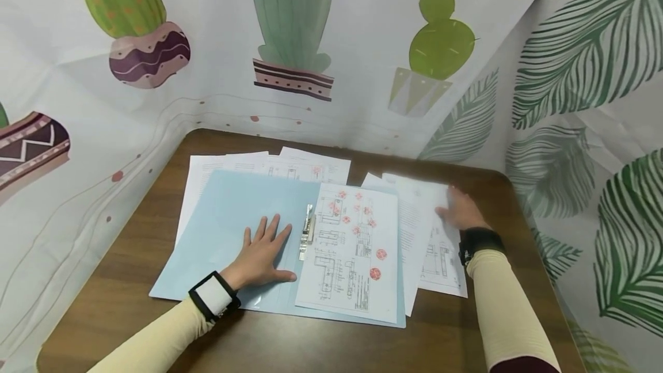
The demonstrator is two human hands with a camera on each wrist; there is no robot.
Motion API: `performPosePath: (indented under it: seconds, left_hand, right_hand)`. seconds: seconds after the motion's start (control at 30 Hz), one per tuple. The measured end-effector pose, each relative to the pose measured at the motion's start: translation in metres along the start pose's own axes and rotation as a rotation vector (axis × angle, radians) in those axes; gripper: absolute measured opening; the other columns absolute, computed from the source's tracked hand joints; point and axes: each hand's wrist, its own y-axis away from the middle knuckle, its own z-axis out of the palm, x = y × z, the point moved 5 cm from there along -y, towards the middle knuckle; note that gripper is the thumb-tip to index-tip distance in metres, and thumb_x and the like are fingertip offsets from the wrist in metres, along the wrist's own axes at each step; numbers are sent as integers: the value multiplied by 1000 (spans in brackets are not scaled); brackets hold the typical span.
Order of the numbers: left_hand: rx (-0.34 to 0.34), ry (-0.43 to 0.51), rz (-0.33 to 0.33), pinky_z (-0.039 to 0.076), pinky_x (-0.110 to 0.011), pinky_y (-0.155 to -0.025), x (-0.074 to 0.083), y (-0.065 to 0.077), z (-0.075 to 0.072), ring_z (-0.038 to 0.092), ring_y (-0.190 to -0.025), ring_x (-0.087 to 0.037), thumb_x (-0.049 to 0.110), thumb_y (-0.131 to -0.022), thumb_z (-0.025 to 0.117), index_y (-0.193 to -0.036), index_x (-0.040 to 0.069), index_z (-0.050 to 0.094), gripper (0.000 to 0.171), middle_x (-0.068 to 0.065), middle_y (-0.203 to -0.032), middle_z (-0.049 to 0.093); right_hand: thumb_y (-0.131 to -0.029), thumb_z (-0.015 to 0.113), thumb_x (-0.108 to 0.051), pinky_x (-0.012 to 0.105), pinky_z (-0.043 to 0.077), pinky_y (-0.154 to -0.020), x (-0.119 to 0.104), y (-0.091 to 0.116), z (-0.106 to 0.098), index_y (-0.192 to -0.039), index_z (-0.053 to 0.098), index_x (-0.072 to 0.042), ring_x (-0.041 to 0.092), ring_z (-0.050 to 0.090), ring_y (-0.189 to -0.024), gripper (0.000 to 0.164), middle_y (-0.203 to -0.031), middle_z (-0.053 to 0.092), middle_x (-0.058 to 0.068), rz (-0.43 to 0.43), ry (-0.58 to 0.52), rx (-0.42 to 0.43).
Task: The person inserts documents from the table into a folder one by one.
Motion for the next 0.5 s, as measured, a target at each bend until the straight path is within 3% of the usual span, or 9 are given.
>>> performPosePath:
  seconds: [0.1, 0.33, 0.5]
  left_hand:
    - [-3, -9, -1, 7, -78, -113, 0, -1, 0, 3, -153, -51, 62, -71, 87, -159, 5, 36, 116, -27, -168, 12]
    - [0, -9, -1, 7, -78, -112, 1, 0, -1, 4, -153, -52, 62, -70, 87, -159, 5, 37, 117, -27, -168, 13]
    - [-7, -14, -4, 6, -78, -113, 1, -1, 1, 3, -153, -52, 63, -71, 87, -159, 5, 36, 117, -27, -168, 12]
  right_hand:
    - [-102, 63, -26, 73, 10, -115, 0, 2, 2, -161, 2, 6, 60, 2, -148, 91, -162, 8, 38, 6, 9, -3]
    - [-97, 71, -23, 75, 25, -109, -6, 6, 0, -162, 9, 4, 61, 28, -133, 93, -158, 21, 40, 26, -47, 75]
    - [-94, 76, -19, 79, 30, -102, -3, 3, 1, -163, 14, -2, 61, 24, -128, 95, -155, 23, 41, 40, -68, 136]
